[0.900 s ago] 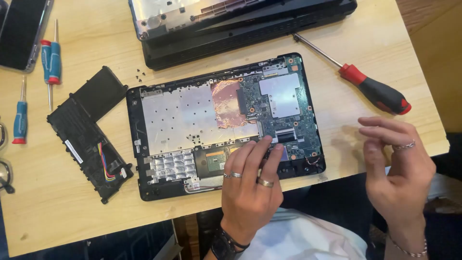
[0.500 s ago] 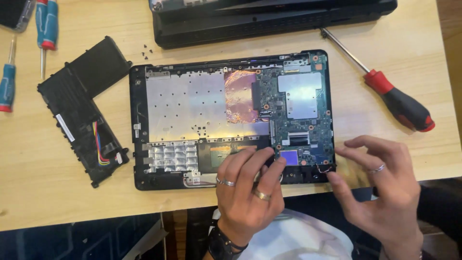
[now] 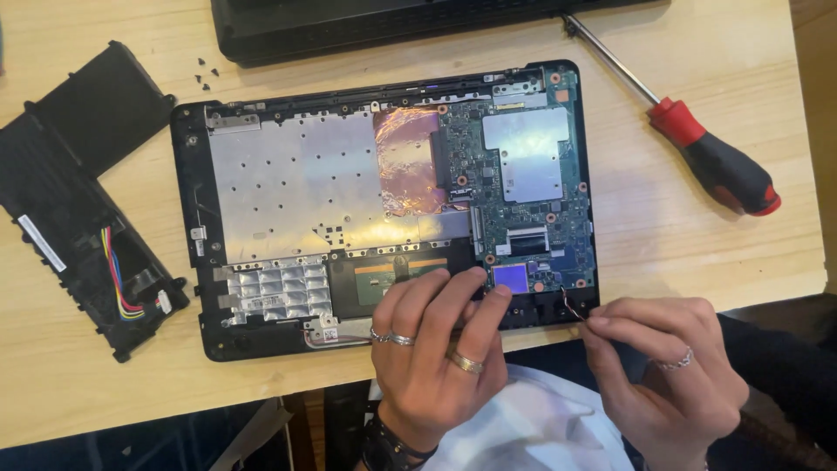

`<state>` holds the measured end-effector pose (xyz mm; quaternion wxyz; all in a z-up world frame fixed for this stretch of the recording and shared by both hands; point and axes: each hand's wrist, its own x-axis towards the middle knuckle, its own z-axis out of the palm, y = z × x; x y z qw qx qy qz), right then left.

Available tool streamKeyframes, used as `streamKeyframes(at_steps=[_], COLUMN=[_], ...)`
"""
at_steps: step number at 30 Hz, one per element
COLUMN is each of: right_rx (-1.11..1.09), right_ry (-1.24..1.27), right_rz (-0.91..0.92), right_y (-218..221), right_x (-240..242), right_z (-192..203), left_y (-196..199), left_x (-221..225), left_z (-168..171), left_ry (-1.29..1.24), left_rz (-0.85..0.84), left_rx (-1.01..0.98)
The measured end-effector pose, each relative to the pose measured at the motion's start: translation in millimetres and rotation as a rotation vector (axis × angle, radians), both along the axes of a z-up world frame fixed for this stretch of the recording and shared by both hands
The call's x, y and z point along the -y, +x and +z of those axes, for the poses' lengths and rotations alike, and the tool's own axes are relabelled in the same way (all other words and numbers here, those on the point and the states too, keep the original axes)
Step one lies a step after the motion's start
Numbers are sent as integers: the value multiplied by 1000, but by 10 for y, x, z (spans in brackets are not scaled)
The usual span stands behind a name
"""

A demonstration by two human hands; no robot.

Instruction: Repairing a laptop by connecting internal ribbon cables and fastening screws on the motherboard.

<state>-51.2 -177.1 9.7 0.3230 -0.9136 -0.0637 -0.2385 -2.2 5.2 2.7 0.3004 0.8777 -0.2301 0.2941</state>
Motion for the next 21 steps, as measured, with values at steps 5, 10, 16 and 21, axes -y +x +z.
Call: streamKeyframes(at_steps=[5,10,16,21], right_rx=[-69,-86,-125,-172], right_ry=[156,404,260,146], right_rz=[-100,-213,-193,-180], right_y=[-3,90,172,171], right_x=[-139,-310,-290,-314], right_z=[10,56,105,199], left_y=[15,12,48,47], left_x=[-3,-5,2,3], left_z=[15,35,71,53], left_ry=[-13,-16,0,35], left_rz=[21,5,-14,-35], left_rx=[1,-5,-47,-74])
